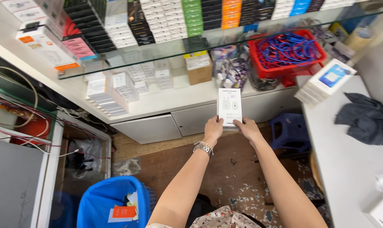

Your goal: The person wipes the surfaces of several small electronics boxes with a dark cloth, then places them on a glass shelf. The person handles Samsung earphone boxes and Vivo phone boxes, wiping each one individually before stacking them.

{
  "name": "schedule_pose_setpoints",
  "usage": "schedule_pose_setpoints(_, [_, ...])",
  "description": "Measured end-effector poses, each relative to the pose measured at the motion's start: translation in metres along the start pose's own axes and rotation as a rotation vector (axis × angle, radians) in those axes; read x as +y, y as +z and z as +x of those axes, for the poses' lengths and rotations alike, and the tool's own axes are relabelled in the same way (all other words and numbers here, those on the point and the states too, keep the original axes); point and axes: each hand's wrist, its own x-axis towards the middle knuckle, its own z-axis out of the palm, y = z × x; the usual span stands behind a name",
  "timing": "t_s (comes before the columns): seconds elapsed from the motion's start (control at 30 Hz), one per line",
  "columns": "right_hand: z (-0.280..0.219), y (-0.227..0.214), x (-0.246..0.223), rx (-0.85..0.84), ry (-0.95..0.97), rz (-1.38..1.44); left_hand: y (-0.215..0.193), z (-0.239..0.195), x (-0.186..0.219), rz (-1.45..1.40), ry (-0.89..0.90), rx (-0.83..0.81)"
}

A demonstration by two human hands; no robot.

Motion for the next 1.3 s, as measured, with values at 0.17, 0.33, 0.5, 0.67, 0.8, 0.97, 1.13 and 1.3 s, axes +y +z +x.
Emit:
schedule_pose_setpoints(0.17, [0.044, 0.087, -0.036, -0.034, 0.008, 0.005, -0.079, 0.056, -0.026, 0.04, 0.014, 0.044])
schedule_pose_setpoints(0.33, [0.099, 0.175, -0.064, -0.072, -0.001, 0.032, -0.146, 0.128, -0.071, 0.069, -0.038, 0.058])
schedule_pose_setpoints(0.5, [0.151, 0.242, -0.086, -0.05, -0.168, -0.014, -0.189, 0.2, -0.116, -0.107, -0.026, 0.147])
schedule_pose_setpoints(0.67, [0.201, 0.295, -0.111, -0.067, -0.107, 0.003, -0.214, 0.283, -0.15, -0.202, -0.008, 0.213])
schedule_pose_setpoints(0.8, [0.241, 0.325, -0.12, 0.002, -0.233, 0.004, -0.223, 0.335, -0.168, -0.157, 0.192, 0.327])
schedule_pose_setpoints(0.97, [0.285, 0.348, -0.122, 0.031, -0.368, 0.078, -0.228, 0.368, -0.177, -0.272, 0.17, 0.386])
schedule_pose_setpoints(1.13, [0.314, 0.372, -0.126, 0.079, -0.37, 0.046, -0.231, 0.395, -0.181, -0.323, 0.148, 0.479])
schedule_pose_setpoints(1.3, [0.326, 0.378, -0.122, 0.21, -0.511, -0.028, -0.221, 0.419, -0.184, -0.322, 0.199, 0.517])
